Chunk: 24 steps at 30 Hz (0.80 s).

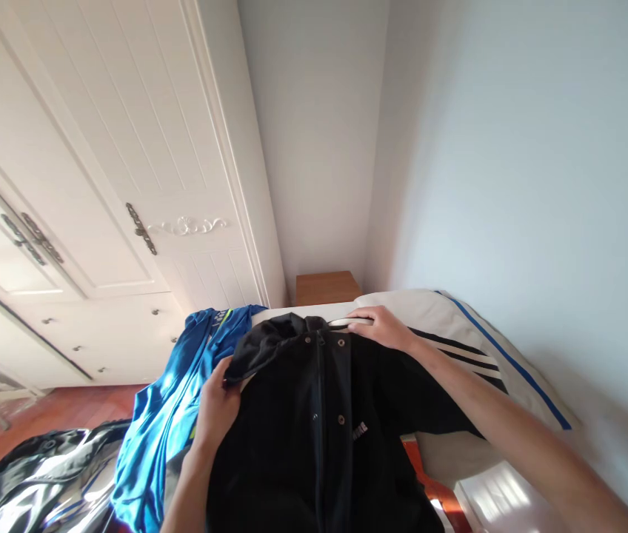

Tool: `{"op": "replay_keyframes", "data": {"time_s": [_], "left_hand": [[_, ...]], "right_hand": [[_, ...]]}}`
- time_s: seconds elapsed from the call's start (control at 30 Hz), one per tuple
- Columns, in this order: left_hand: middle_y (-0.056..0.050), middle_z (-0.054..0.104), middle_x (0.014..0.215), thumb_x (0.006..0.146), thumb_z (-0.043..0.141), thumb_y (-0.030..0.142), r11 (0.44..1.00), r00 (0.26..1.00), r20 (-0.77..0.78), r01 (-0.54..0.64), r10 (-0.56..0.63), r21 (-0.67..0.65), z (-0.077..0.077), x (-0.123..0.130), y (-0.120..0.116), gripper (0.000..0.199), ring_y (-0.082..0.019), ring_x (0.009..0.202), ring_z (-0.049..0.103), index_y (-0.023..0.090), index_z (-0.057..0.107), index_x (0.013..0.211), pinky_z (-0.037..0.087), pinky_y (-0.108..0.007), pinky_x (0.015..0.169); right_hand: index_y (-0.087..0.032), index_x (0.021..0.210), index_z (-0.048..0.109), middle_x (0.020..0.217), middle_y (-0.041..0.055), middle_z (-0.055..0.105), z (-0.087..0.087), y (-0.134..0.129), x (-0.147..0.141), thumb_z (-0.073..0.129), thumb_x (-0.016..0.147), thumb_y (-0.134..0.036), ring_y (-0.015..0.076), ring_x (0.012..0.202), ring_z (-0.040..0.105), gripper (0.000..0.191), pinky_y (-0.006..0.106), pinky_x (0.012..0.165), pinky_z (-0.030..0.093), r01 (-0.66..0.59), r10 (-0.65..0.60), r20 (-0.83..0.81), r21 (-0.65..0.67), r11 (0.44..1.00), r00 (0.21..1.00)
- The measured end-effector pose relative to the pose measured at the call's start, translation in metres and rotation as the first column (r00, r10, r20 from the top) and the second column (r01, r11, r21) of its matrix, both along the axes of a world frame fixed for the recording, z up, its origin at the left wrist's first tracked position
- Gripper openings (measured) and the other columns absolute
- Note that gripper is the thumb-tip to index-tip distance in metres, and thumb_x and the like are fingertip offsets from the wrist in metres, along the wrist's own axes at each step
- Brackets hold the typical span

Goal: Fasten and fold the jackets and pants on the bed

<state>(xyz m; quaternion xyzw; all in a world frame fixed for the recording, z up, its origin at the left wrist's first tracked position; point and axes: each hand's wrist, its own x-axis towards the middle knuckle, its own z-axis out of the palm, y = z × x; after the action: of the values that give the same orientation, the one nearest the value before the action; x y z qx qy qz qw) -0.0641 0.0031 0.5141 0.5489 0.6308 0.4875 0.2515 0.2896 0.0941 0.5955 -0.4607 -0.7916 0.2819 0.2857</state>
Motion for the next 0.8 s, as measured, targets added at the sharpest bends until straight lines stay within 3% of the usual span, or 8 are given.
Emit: {"op": "replay_keyframes", "data": {"time_s": [0.1, 0.17, 0.3, 0.4, 0.5, 0.6, 0.7, 0.8], "left_hand": [[-0.005, 0.073, 0.091, 0.067, 0.057, 0.027, 0.966, 0.969, -0.102, -0.209, 0.226, 0.154, 0.017, -0.015, -0.004, 0.043, -0.026, 0.084, 0.069, 0.018, 0.066, 0.108, 0.055, -0.036, 0.077], [-0.004, 0.072, 0.097, 0.066, 0.058, 0.025, 0.919, 0.936, -0.120, -0.290, 0.330, 0.267, 0.028, -0.018, -0.010, 0.048, -0.027, 0.089, 0.068, 0.019, 0.066, 0.113, 0.054, -0.036, 0.081], [-0.001, 0.072, 0.090, 0.066, 0.063, 0.031, 0.909, 0.947, -0.114, -0.248, 0.301, 0.336, 0.041, -0.005, -0.018, 0.040, -0.025, 0.085, 0.067, 0.021, 0.069, 0.105, 0.052, -0.033, 0.077], [0.001, 0.070, 0.080, 0.064, 0.062, 0.028, 0.941, 0.979, -0.026, -0.186, 0.202, 0.284, 0.049, 0.014, -0.016, 0.032, -0.019, 0.071, 0.065, 0.020, 0.070, 0.094, 0.050, -0.026, 0.065], [0.002, 0.069, 0.072, 0.061, 0.068, 0.025, 0.973, 0.965, 0.249, -0.136, 0.088, 0.185, 0.058, 0.031, -0.011, 0.036, -0.013, 0.056, 0.059, 0.019, 0.067, 0.096, 0.046, -0.021, 0.052], [0.006, 0.064, 0.062, 0.057, 0.080, 0.025, 0.997, 0.864, 0.502, 0.006, -0.041, 0.072, 0.067, 0.040, -0.010, 0.051, -0.010, 0.047, 0.054, 0.020, 0.062, 0.105, 0.042, -0.017, 0.046], [0.006, 0.064, 0.060, 0.059, 0.084, 0.028, 0.992, 0.791, 0.600, 0.111, -0.119, 0.051, 0.070, 0.040, -0.012, 0.053, -0.010, 0.048, 0.057, 0.020, 0.060, 0.106, 0.042, -0.016, 0.046], [0.005, 0.063, 0.061, 0.060, 0.086, 0.026, 0.984, 0.776, 0.608, 0.164, -0.169, 0.065, 0.071, 0.038, -0.013, 0.050, -0.008, 0.045, 0.054, 0.020, 0.060, 0.102, 0.039, -0.014, 0.043]], "right_hand": [[-0.021, 0.098, 0.077, 0.100, 0.0068, 0.077, 0.039, -0.048, 0.028, 0.064, 0.087, -0.037, 0.0260, 0.094, 0.072, 0.024, 0.035, 0.087, 0.056, 0.218, -0.200, -0.105, 0.221, 0.950, 0.974], [-0.023, 0.095, 0.078, 0.091, 0.0062, 0.077, 0.053, -0.087, 0.052, 0.068, 0.085, -0.041, 0.0250, 0.084, 0.072, 0.023, 0.034, 0.079, 0.058, 0.312, -0.293, -0.109, 0.250, 0.917, 0.950], [-0.027, 0.117, 0.073, 0.107, 0.0098, 0.074, 0.056, -0.157, 0.093, 0.076, 0.078, -0.051, 0.0255, 0.087, 0.071, 0.046, 0.031, 0.072, 0.059, 0.222, -0.221, 0.046, -0.020, 0.975, 0.974], [-0.029, 0.147, 0.049, 0.092, 0.0073, 0.072, 0.054, -0.185, 0.103, 0.071, 0.082, -0.056, 0.0190, 0.073, 0.066, 0.074, 0.025, 0.059, 0.054, 0.083, -0.064, 0.071, -0.314, 0.946, 0.995], [-0.028, 0.157, 0.030, 0.067, -0.0021, 0.058, 0.057, -0.186, 0.097, 0.052, 0.097, -0.052, 0.0116, 0.055, 0.052, 0.068, 0.021, 0.051, 0.043, -0.037, 0.053, 0.021, -0.472, 0.881, 0.998], [-0.028, 0.155, 0.034, 0.070, -0.0019, 0.059, 0.056, -0.170, 0.086, 0.050, 0.100, -0.043, 0.0114, 0.059, 0.052, 0.060, 0.021, 0.054, 0.043, -0.105, 0.115, -0.008, -0.459, 0.882, 0.993], [-0.027, 0.151, 0.044, 0.082, 0.0013, 0.067, 0.041, -0.146, 0.073, 0.059, 0.094, -0.040, 0.0148, 0.070, 0.061, 0.060, 0.023, 0.061, 0.049, -0.090, 0.096, -0.007, -0.405, 0.910, 0.995], [-0.025, 0.148, 0.048, 0.083, 0.0006, 0.071, 0.015, -0.122, 0.058, 0.062, 0.090, -0.036, 0.0163, 0.071, 0.064, 0.061, 0.028, 0.067, 0.053, -0.051, 0.019, -0.070, -0.480, 0.876, 0.997]]}}
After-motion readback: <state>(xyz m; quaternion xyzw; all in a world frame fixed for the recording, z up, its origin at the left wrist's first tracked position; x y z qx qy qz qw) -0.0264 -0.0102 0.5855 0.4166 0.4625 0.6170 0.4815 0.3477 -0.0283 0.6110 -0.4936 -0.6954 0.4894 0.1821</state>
